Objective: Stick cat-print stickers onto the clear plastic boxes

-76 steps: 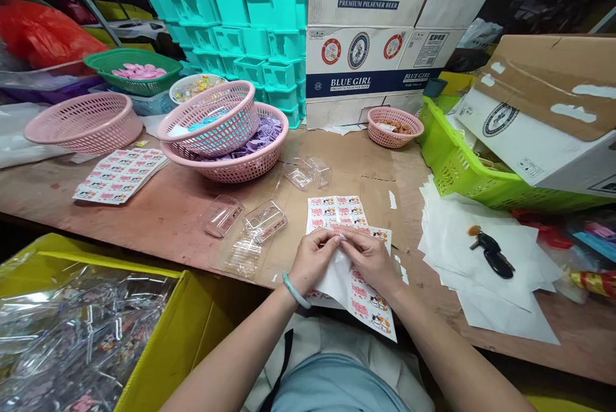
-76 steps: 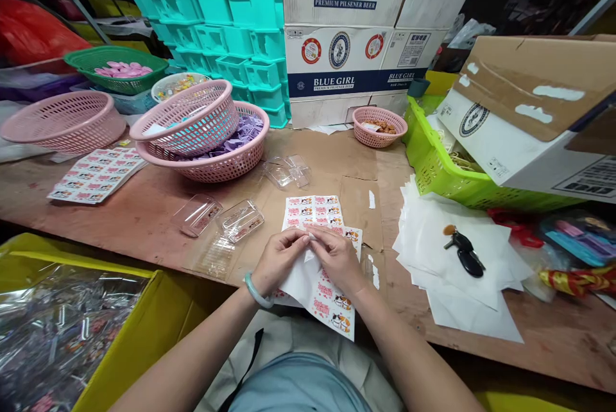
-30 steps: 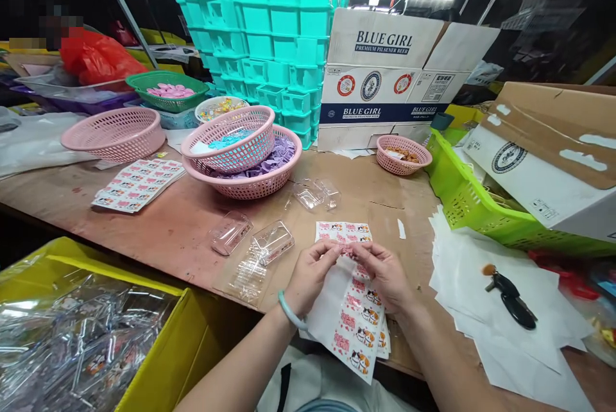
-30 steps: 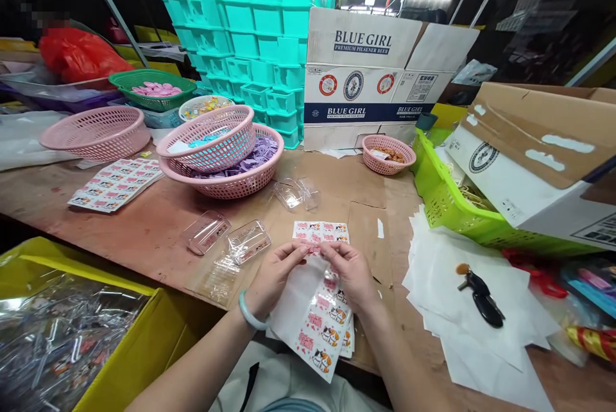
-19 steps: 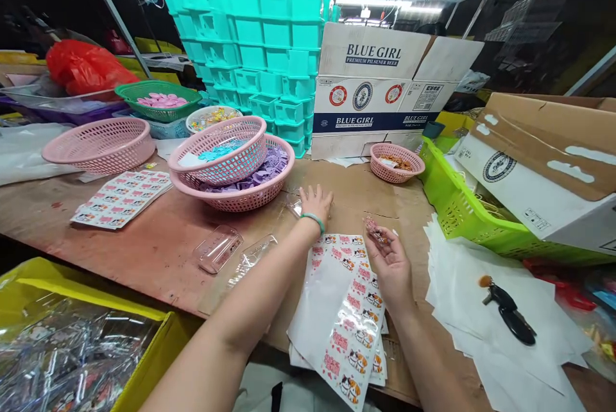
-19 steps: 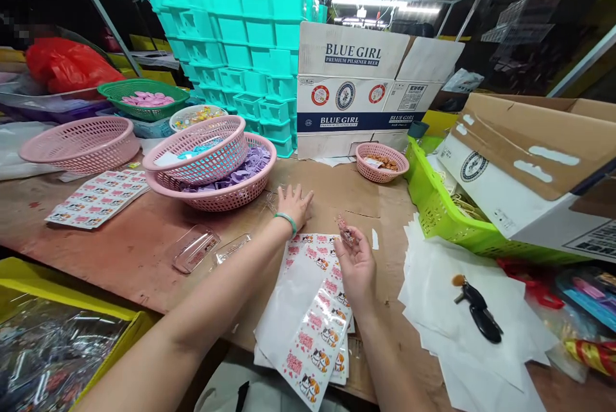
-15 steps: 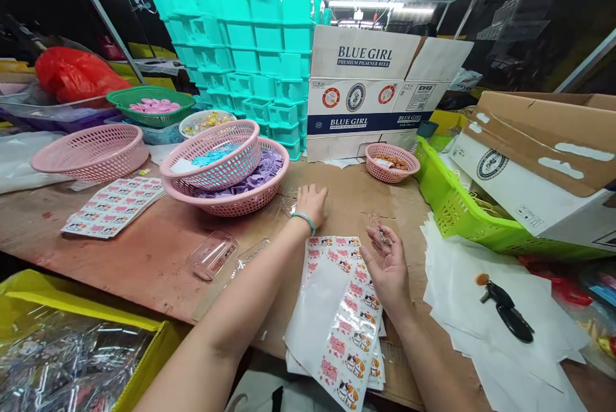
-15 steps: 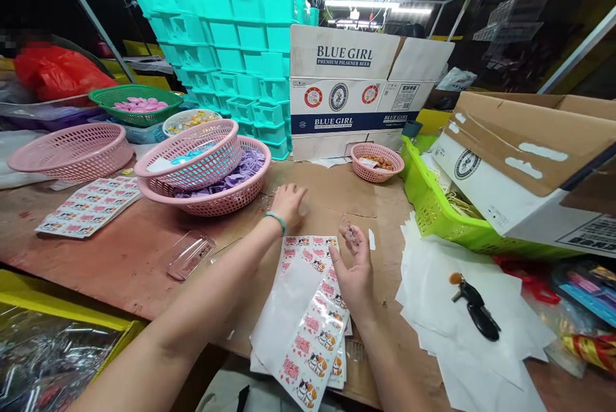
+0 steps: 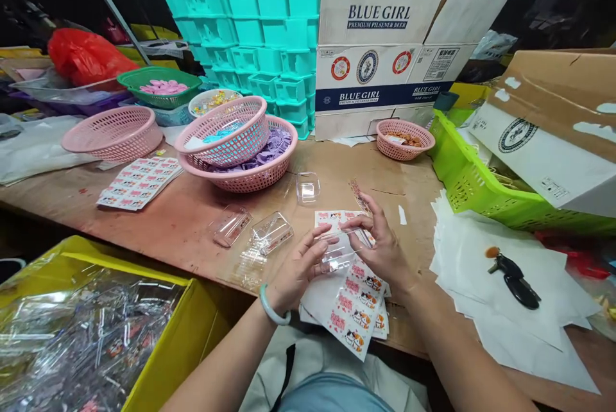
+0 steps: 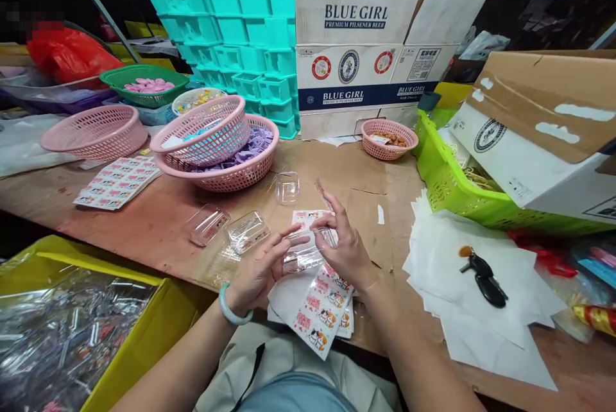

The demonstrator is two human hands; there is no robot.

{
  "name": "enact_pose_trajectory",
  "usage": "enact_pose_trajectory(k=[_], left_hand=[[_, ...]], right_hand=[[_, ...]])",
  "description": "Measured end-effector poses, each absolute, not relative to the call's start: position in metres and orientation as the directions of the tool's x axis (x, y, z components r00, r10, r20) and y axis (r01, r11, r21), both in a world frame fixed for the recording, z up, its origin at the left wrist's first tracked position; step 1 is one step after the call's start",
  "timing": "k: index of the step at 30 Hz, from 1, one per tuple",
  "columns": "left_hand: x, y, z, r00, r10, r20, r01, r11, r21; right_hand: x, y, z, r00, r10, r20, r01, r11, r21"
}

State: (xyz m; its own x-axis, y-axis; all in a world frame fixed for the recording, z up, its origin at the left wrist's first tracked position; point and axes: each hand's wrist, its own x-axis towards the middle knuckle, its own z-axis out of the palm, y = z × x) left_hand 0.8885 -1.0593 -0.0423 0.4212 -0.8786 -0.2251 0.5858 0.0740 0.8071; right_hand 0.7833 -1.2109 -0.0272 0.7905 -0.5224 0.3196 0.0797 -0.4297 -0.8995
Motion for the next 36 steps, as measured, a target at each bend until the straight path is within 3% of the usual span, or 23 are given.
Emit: enact_pose_trajectory(k=[3,5,9,12,17,23,36], left_hand=[[0.888,-1.046,-0.048,0.398,-0.882,-0.253,0.635,0.066,0.77],[0.891,-1.04,-0.051,0.447,-0.858,-0.253,0.588,0.069,0.806],[0.894,-1.034,-0.056,0.441,-0.853,-0.279,0.499,-0.024,0.866],[0.893,-1.034,-0.058,0.407,-0.867,-0.286,0.504,-0.048,0.863],[0.891,-1.034,-0.063,0.389,-0.887,-0.247,0.52,-0.01,0.854],[0.892,-1.033,-0.066,0.38,-0.896,-0.231,0.511,-0.005,0.86],[0.895,-1.033,-0.068,0.374,-0.901,-0.222,0.498,-0.007,0.867]], right_hand=[[0.777,-1.207,-0.03,0.832,-0.463,0.307,0.092,-0.43,-0.898],[0.77,-1.207,-0.032,0.846,-0.452,0.283,0.086,-0.408,-0.909],[0.759,-1.201,-0.026,0.793,-0.557,0.247,0.12,-0.255,-0.959],[0.758,-1.185,-0.019,0.777,-0.624,0.084,0.03,-0.096,-0.995],[0.76,-1.17,-0.016,0.8,-0.585,-0.129,-0.127,0.045,-0.991],[0.76,-1.17,-0.009,0.815,-0.53,-0.235,-0.27,0.013,-0.963],[0.764,-1.172,-0.006,0.828,-0.496,-0.261,-0.328,-0.051,-0.943]])
